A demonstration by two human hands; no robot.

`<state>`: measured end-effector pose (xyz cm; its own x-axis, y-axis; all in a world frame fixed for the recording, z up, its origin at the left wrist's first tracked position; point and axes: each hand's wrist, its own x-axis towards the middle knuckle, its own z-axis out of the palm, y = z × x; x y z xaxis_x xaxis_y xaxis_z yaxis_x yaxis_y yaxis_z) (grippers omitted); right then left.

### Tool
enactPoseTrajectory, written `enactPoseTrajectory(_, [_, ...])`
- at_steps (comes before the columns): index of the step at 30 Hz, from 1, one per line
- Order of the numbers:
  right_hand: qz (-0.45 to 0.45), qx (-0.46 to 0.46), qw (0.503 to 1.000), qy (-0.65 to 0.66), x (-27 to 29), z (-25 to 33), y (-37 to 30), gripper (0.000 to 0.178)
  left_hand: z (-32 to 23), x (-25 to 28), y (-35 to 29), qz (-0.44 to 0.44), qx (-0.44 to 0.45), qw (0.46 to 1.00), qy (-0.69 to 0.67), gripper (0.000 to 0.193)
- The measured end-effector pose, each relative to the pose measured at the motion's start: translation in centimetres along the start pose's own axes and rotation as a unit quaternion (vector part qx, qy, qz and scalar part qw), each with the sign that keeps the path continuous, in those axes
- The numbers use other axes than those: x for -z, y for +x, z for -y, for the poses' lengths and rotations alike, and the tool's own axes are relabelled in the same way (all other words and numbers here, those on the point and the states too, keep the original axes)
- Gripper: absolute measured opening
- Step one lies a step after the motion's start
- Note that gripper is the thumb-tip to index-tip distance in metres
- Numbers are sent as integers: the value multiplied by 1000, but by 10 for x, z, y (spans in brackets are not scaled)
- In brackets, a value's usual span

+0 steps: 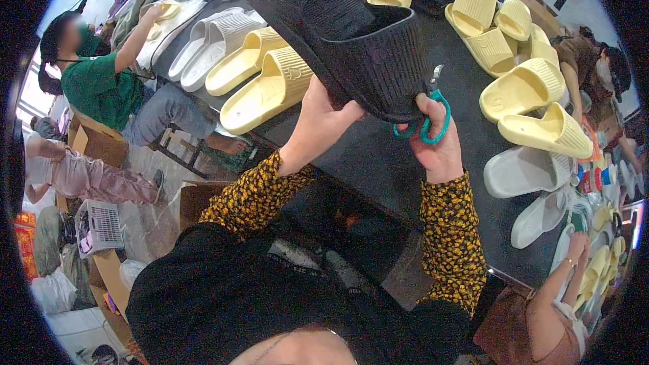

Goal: The person picks up pairs of slippers one at a time, cuts plastic ties and tags from them using scissors, and places the slippers onto the table.

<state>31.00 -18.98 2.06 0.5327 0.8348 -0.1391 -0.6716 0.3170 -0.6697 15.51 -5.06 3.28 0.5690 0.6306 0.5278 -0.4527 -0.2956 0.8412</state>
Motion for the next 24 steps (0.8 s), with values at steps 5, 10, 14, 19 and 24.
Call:
enactPoseTrajectory(5, [-13,19,1000,-13,-20,4,-9,16,-10,6,-1,24,153,987,-39,50])
enactPoseTrajectory(10, [-29,36,998,-49,-17,-3,-4,16,-5,14,-6,33,233,970,-62,45])
enactPoseTrajectory(14, [-53,54,995,-61,-18,1,-8,17,-6,13,-9,83,250,950,-167,49])
enactPoseTrajectory(19, [-51,162,976,-137,-29,-1,-11,46,-7,0,-2,0,338,906,-256,39])
enactPoseTrajectory(24, [-18,145,974,-172,-33,-13,-6,51,12,15,3,-41,338,905,-255,32])
